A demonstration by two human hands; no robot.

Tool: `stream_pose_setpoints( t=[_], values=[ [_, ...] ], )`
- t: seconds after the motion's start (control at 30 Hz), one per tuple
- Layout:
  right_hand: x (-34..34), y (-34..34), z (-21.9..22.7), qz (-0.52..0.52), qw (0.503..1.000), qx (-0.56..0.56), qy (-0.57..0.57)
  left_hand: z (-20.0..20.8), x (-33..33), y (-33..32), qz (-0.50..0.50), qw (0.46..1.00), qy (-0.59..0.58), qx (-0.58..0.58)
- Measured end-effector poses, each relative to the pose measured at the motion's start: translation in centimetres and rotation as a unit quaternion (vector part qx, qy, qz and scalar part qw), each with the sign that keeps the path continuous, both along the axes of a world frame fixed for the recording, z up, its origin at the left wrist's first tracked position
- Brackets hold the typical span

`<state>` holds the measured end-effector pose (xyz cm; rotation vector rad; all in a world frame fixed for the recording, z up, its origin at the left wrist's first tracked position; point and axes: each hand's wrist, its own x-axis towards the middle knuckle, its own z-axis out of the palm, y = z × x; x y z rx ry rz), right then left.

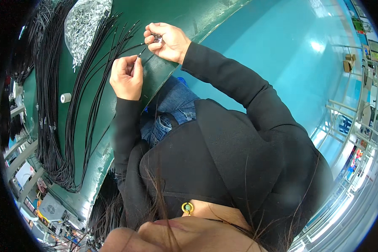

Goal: The recorder is sorting, straightening, and attaching small plastic clips to bundles of black electrical wires at a manual assembly station.

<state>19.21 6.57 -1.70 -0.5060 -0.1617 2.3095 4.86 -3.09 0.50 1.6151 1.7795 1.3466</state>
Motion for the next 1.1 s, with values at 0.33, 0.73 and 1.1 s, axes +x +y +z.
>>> stream_pose_setpoints(
  t=[0.33,0.73,1.1],
  values=[
    [-0.4,0.0,1.5,0.037,0.996,-0.025,-0.071,0.1,-0.8,0.3,0.036,0.998,0.036,0.031],
    [-1.6,-0.7,1.0,-0.006,0.987,0.093,-0.130,0.7,-0.4,0.5,0.011,0.993,0.113,0.028],
    [-2.2,-2.0,1.6,-0.022,0.966,0.160,-0.202,0.0,-0.2,0.5,0.038,0.978,0.204,0.036]
  ],
)
